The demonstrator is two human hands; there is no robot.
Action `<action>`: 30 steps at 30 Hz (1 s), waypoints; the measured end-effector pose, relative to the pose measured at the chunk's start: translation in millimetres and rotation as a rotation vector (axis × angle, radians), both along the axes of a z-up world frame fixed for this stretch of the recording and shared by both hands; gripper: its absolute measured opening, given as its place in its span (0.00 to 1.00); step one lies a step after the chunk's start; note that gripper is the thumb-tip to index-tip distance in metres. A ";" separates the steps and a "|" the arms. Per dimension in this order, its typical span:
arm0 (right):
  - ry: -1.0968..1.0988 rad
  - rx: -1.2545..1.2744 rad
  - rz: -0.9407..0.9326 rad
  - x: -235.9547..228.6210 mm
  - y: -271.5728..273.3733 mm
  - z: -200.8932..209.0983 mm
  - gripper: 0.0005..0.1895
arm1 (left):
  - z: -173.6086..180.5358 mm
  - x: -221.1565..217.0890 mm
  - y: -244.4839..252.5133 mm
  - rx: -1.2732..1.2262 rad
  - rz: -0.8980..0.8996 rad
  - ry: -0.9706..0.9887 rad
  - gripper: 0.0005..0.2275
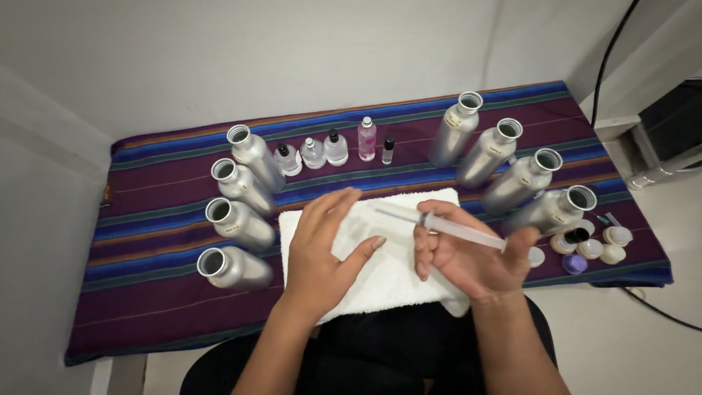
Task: The person uses a syringe to extract liquid from a pink perfume bottle and a small clear bottle, then injects the liquid into a large aluminum bottle.
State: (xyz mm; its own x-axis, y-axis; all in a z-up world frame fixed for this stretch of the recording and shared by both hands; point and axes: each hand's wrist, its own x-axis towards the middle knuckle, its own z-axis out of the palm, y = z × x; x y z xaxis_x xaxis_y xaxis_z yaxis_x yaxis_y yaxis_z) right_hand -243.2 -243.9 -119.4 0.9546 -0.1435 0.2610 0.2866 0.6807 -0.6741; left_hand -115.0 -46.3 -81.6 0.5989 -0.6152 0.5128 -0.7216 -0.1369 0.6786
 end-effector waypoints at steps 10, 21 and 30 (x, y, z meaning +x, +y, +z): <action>0.033 -0.102 -0.051 -6.4 -9.6 -4.2 0.64 | -56.5 7.3 -7.1 0.308 -0.043 0.266 0.16; 0.191 -0.080 -0.150 -1.5 -14.1 -9.4 0.65 | -45.2 5.4 1.1 0.046 0.083 0.495 0.14; 0.248 -0.075 -0.170 3.3 -15.5 -16.9 0.66 | -46.3 2.4 3.5 0.022 0.090 0.468 0.14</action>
State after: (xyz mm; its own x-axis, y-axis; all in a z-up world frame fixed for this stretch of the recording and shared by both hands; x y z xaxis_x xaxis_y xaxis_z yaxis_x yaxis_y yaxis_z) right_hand -239.9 -259.3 -136.3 0.9544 -0.2959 0.0391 0.2127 0.5825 -0.7845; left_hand -112.6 -42.8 -127.9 0.8140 -0.5577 0.1625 -0.3233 -0.2026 0.9243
